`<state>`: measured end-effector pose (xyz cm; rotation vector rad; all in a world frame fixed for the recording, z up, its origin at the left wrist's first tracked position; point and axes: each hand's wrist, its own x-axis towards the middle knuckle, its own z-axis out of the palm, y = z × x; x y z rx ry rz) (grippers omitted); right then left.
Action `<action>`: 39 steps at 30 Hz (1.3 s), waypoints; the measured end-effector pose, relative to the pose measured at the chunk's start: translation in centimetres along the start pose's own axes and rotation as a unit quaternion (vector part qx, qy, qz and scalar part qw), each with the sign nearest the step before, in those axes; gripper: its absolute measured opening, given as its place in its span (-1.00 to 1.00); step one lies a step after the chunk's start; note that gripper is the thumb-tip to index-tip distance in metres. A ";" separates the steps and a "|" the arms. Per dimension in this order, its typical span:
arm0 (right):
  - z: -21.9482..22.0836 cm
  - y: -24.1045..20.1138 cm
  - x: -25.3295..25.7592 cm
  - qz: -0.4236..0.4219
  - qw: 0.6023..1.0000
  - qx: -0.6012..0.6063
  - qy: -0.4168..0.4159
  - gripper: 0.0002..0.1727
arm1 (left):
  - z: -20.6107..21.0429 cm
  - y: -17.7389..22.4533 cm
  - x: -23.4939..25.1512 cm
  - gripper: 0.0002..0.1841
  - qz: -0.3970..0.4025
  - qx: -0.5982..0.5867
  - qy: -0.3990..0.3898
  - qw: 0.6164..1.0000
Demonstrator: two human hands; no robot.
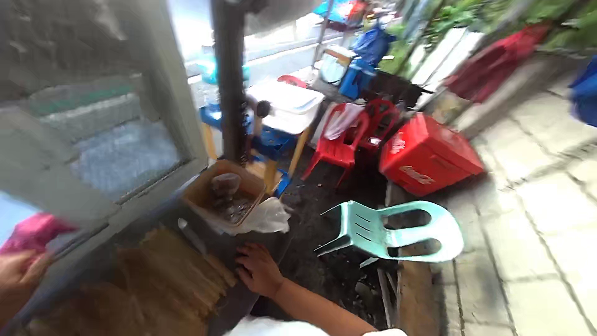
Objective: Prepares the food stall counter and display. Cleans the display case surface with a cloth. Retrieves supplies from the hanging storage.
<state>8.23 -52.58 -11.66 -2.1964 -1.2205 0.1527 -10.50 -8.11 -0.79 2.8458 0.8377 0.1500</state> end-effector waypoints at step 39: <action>-0.8 2.7 0.1 -0.135 0.971 0.199 -0.011 -0.65 | -9.0 4.5 -14.0 -0.49 -0.353 -0.057 0.110 0.927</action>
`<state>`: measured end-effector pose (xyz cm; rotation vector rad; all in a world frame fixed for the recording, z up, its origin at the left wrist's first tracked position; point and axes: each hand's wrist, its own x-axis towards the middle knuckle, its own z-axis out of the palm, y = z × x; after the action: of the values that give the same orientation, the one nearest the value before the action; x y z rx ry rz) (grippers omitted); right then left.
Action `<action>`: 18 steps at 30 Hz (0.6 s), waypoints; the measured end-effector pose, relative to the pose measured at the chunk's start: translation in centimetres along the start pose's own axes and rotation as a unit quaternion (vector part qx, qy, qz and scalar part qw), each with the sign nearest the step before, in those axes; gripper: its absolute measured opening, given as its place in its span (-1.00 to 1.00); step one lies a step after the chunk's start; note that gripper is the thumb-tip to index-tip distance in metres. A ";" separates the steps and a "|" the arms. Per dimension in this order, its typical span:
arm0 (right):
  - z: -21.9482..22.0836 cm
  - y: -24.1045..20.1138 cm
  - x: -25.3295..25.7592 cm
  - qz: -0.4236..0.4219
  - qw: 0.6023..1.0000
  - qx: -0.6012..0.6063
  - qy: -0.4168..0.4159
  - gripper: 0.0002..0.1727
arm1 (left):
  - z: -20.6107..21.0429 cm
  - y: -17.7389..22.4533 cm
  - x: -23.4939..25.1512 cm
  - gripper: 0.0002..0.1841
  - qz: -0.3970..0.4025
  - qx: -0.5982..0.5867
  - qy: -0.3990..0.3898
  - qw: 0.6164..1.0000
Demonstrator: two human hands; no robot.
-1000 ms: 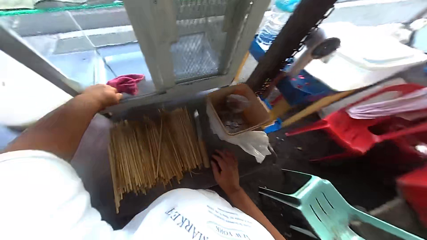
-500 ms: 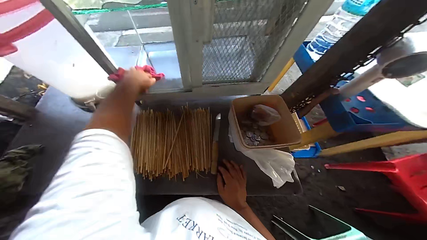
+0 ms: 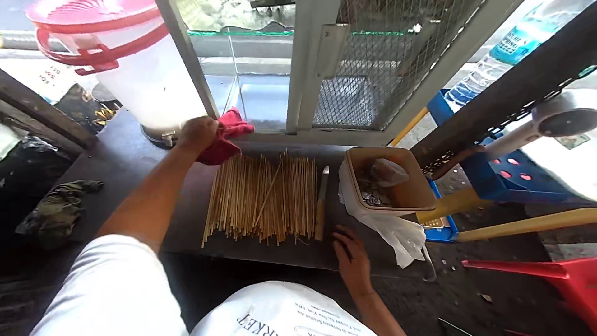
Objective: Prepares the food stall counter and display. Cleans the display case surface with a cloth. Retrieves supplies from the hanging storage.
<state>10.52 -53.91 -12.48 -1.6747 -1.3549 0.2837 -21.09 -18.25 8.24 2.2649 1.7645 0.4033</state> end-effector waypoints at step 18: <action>14.7 -26.2 15.9 0.006 0.899 0.433 -0.060 -0.47 | -1.5 -11.3 -17.2 -0.37 0.086 -0.392 0.041 0.915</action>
<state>-10.43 -33.87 5.26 -0.9151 -1.0561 0.8685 -35.83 -32.16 4.51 1.8122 1.1170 1.0356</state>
